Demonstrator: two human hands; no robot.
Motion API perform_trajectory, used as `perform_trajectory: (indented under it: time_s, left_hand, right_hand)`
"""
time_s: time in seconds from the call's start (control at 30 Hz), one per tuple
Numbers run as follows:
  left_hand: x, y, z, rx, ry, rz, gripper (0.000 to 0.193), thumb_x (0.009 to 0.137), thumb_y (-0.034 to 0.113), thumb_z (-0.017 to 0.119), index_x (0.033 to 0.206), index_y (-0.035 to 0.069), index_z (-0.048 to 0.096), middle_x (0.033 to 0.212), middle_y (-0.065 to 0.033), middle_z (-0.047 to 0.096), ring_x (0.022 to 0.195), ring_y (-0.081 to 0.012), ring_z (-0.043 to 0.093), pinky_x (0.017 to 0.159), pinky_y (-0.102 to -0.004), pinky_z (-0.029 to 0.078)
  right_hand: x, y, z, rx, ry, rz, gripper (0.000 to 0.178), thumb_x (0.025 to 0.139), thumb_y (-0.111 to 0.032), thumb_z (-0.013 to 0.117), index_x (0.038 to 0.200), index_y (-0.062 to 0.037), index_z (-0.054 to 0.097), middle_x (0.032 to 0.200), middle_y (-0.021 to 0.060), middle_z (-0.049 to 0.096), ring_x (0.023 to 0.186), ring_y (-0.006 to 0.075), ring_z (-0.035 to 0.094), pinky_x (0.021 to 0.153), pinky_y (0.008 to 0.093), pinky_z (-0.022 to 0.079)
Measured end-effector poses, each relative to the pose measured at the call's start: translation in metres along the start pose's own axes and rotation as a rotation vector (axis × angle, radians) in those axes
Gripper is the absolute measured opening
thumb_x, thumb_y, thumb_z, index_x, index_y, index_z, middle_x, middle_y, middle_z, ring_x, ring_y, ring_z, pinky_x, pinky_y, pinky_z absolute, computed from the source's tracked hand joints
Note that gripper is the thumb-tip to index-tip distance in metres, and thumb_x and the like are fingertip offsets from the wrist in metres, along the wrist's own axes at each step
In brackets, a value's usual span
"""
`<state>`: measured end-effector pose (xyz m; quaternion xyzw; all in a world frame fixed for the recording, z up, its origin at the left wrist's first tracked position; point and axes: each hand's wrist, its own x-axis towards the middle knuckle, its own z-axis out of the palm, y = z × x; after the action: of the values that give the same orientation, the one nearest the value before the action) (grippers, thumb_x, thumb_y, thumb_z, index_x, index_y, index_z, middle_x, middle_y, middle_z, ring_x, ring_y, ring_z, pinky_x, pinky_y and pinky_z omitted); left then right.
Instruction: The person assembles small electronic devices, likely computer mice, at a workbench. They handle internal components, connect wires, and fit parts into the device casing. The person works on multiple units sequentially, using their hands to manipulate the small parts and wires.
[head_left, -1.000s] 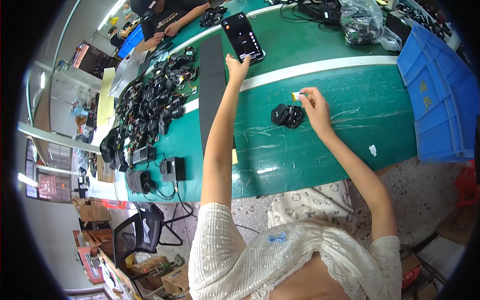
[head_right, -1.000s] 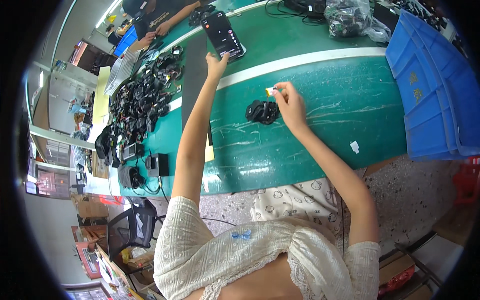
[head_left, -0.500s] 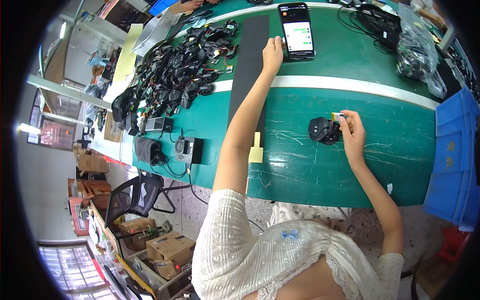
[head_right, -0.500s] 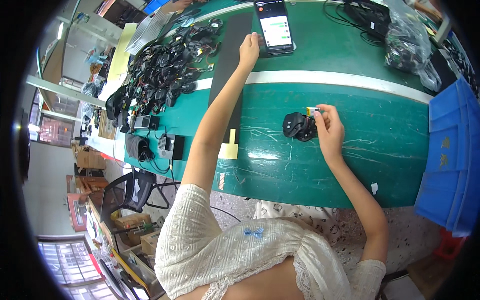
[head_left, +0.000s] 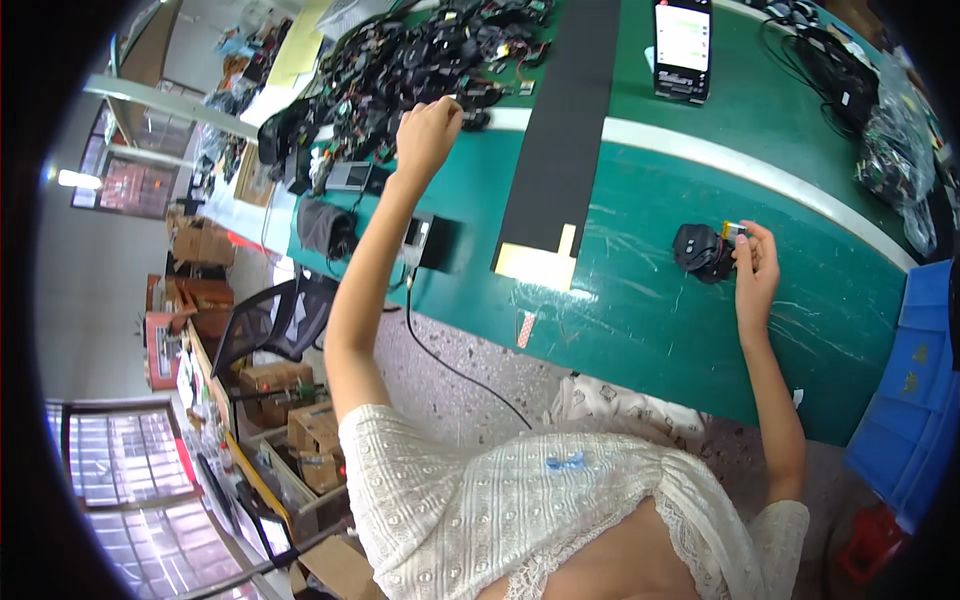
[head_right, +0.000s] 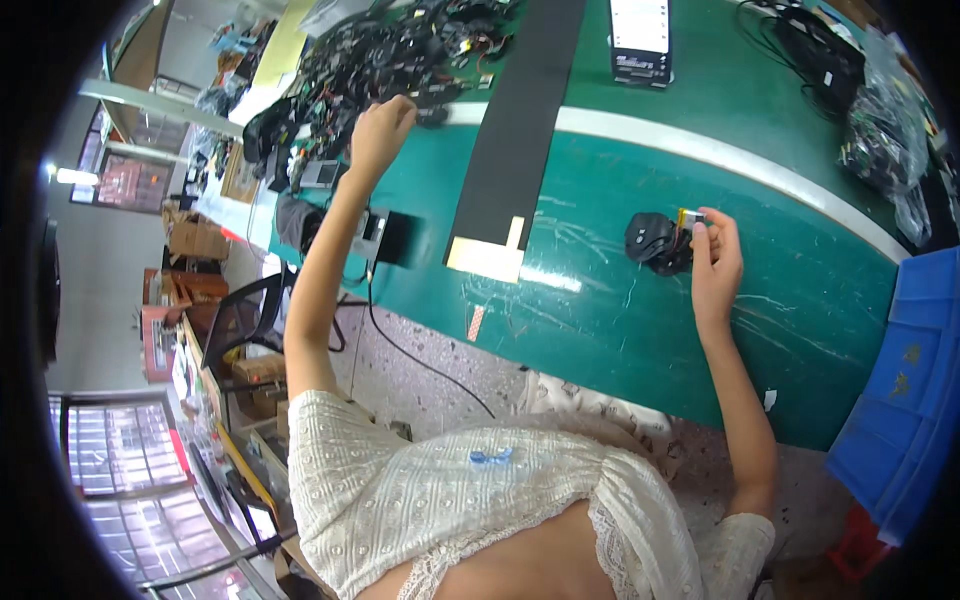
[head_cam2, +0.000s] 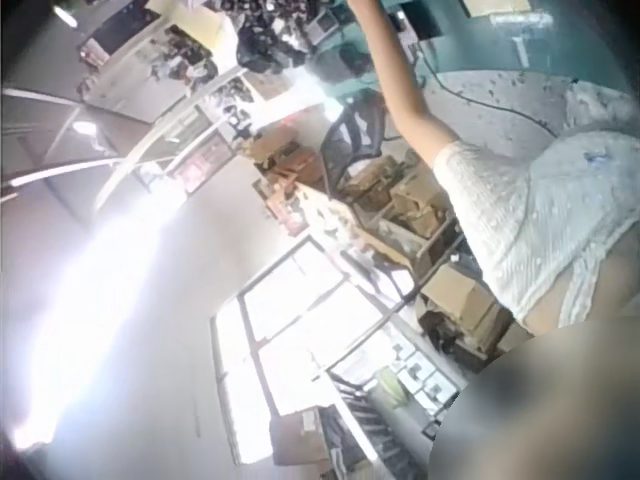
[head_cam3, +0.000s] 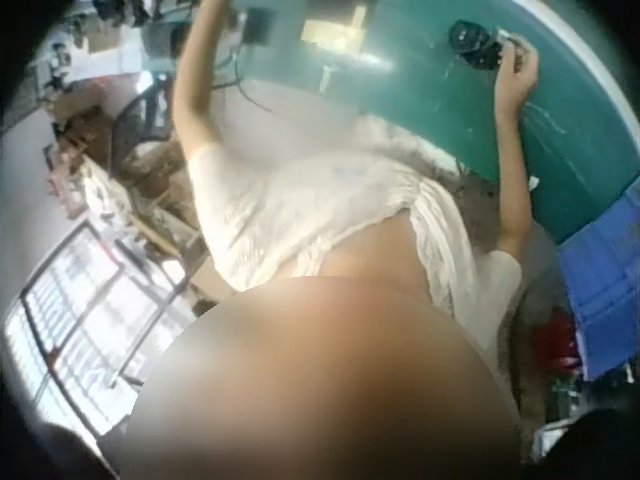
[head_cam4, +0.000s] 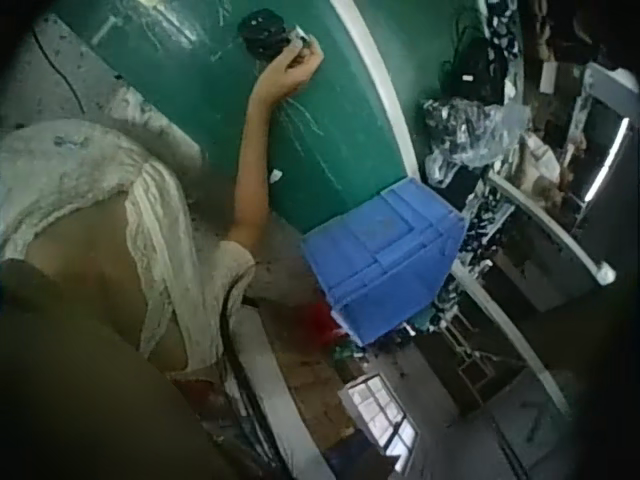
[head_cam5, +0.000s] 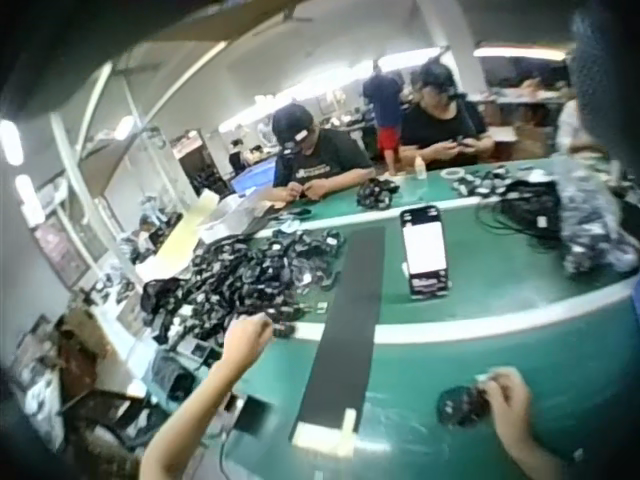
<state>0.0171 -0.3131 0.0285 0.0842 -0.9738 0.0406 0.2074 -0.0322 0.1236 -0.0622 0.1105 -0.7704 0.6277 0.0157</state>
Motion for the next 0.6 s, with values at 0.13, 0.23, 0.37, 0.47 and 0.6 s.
perform_trajectory:
  time_s: [0.13, 0.23, 0.37, 0.47, 0.6]
  left_hand:
    - [-0.075, 0.046, -0.026, -0.223, -0.118, 0.04, 0.009, 0.079, 0.015, 0.061, 0.082, 0.007, 0.059, 0.077, -0.0067, 0.063, 0.075, -0.0263, 0.058, 0.068, -0.0373, 0.045]
    - [-0.109, 0.083, -0.025, -0.18, -0.169, 0.096, 0.011, 0.076, 0.014, 0.064, 0.081, 0.008, 0.057, 0.074, -0.0032, 0.06, 0.075, -0.0244, 0.056, 0.065, -0.0356, 0.043]
    - [-0.117, 0.107, -0.023, -0.235, -0.104, 0.136, 0.026, 0.074, 0.018, 0.066, 0.097, 0.009, 0.057, 0.093, -0.0041, 0.058, 0.084, -0.024, 0.054, 0.073, -0.0353, 0.046]
    - [-0.117, 0.117, -0.015, -0.345, -0.167, 0.222, 0.035, 0.074, 0.02, 0.066, 0.105, 0.009, 0.055, 0.109, -0.005, 0.054, 0.098, -0.0252, 0.054, 0.081, -0.0345, 0.046]
    - [-0.11, 0.118, -0.017, -0.359, -0.245, 0.27, 0.035, 0.075, 0.024, 0.065, 0.106, 0.008, 0.055, 0.113, -0.0043, 0.056, 0.1, -0.0256, 0.054, 0.08, -0.034, 0.048]
  right_hand:
    - [0.003, 0.005, -0.001, 0.072, 0.007, -0.049, 0.02, 0.091, -0.012, 0.051, 0.107, -0.0015, 0.054, 0.073, -0.002, 0.049, 0.065, 0.0034, 0.044, 0.057, 0.0179, 0.036]
    - [0.003, 0.003, -0.002, 0.082, -0.011, -0.052, 0.02, 0.091, -0.012, 0.05, 0.107, -0.0005, 0.054, 0.074, -0.0017, 0.049, 0.067, 0.0034, 0.044, 0.057, 0.0181, 0.036]
    - [0.003, 0.006, -0.003, 0.068, -0.013, -0.057, 0.022, 0.092, -0.013, 0.05, 0.109, -0.0001, 0.053, 0.075, -0.0005, 0.051, 0.069, 0.0048, 0.047, 0.06, 0.0188, 0.039]
    - [0.004, 0.007, -0.004, 0.083, -0.019, -0.055, 0.022, 0.091, -0.012, 0.05, 0.109, -0.0004, 0.053, 0.075, 0.0001, 0.052, 0.069, 0.0057, 0.049, 0.062, 0.0193, 0.04]
    - [0.003, 0.007, -0.002, 0.131, -0.022, -0.071, 0.021, 0.09, -0.01, 0.052, 0.108, -0.0005, 0.053, 0.074, -0.0005, 0.052, 0.068, 0.0052, 0.049, 0.061, 0.0196, 0.041]
